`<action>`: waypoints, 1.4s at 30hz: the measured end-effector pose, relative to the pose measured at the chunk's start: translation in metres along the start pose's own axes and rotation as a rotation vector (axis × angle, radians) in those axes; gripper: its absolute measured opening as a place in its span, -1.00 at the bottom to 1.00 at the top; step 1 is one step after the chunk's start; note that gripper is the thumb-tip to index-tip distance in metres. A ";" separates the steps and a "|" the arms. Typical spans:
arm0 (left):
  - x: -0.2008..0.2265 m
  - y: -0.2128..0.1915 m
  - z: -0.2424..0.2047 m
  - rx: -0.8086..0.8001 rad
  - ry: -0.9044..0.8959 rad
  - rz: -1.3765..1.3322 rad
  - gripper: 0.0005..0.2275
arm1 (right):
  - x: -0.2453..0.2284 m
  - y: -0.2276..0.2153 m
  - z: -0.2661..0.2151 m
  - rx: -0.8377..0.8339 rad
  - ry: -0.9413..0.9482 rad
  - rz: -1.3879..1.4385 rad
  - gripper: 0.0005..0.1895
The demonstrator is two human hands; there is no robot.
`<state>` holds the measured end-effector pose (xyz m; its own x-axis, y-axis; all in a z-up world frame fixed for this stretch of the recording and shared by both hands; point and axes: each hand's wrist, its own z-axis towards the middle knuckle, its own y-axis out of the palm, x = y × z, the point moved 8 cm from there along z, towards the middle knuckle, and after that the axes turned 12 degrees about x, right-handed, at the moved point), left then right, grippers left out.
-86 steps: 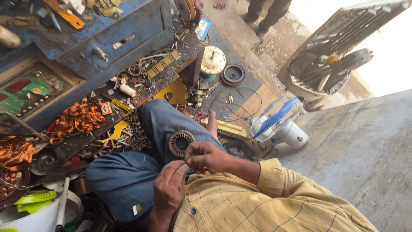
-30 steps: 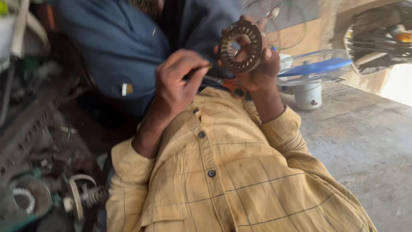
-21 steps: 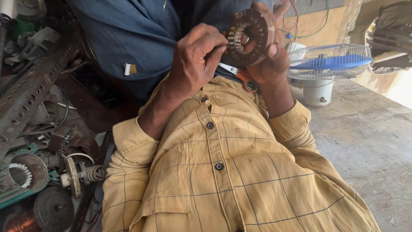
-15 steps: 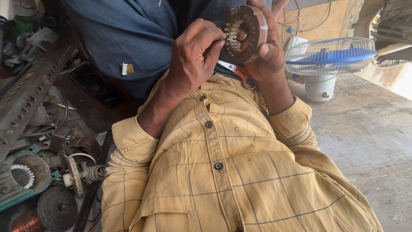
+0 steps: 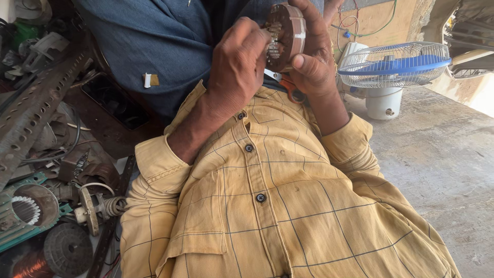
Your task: The person sits on the floor in a workshop and uses orange-handled scissors to cut small pieces of insulating tape. They then wrap these pieces around the slots of a cylindrical metal stator component, repeating the process for several slots.
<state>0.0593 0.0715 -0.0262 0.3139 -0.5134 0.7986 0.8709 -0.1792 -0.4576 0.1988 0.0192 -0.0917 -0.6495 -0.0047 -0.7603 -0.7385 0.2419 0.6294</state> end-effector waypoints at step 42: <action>-0.008 0.009 0.003 -0.061 0.130 0.113 -0.88 | 0.003 0.000 -0.001 -0.040 0.019 0.026 -0.17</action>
<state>0.0657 0.0767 -0.0351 0.3537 -0.6368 0.6852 0.8071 -0.1625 -0.5676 0.1965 0.0184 -0.0941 -0.6716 -0.0174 -0.7407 -0.7277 0.2036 0.6550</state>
